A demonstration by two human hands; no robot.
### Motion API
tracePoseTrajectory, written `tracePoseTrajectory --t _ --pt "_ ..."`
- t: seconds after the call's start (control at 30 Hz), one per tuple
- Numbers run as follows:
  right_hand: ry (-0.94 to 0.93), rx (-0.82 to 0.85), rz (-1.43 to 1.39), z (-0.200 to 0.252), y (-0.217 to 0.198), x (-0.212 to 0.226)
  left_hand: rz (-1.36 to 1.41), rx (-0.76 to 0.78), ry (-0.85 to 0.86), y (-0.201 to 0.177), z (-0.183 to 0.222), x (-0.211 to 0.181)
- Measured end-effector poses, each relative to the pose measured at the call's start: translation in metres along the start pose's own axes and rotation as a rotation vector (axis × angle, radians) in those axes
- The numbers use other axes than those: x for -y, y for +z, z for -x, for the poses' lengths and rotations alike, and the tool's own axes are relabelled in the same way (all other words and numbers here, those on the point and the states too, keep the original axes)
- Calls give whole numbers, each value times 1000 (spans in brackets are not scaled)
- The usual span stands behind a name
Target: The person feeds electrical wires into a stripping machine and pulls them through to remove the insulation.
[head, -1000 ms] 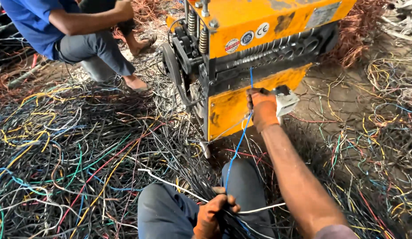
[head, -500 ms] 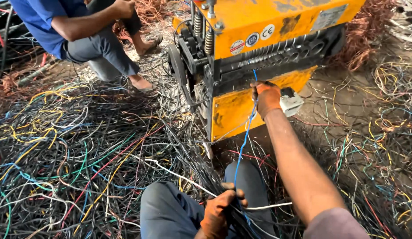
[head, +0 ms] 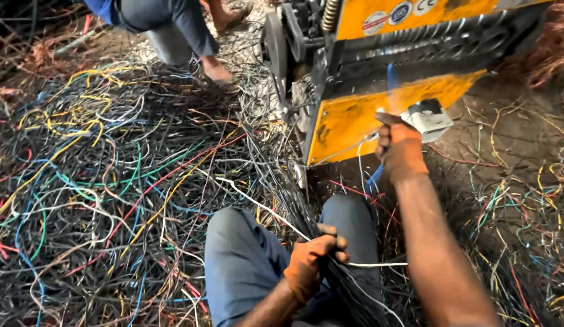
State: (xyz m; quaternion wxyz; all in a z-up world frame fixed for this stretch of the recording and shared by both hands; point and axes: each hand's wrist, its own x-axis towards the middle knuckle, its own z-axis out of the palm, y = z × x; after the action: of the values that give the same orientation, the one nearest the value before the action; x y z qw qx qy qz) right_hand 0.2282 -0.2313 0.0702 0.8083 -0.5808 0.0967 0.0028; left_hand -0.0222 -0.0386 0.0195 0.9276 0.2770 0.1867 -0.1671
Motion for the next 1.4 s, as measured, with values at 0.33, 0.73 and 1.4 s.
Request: tracePoseTrajectory --t 0.33,0.73,1.4 --pt "-459 467 843 113 112 -3 -203 168 116 -28 -29 34" --pt "-80 -63 87 -5 56 -10 -232 -154 121 19 6 -8" --pt "-103 -331 453 -52 12 30 -135 -223 119 -25 -1 9"
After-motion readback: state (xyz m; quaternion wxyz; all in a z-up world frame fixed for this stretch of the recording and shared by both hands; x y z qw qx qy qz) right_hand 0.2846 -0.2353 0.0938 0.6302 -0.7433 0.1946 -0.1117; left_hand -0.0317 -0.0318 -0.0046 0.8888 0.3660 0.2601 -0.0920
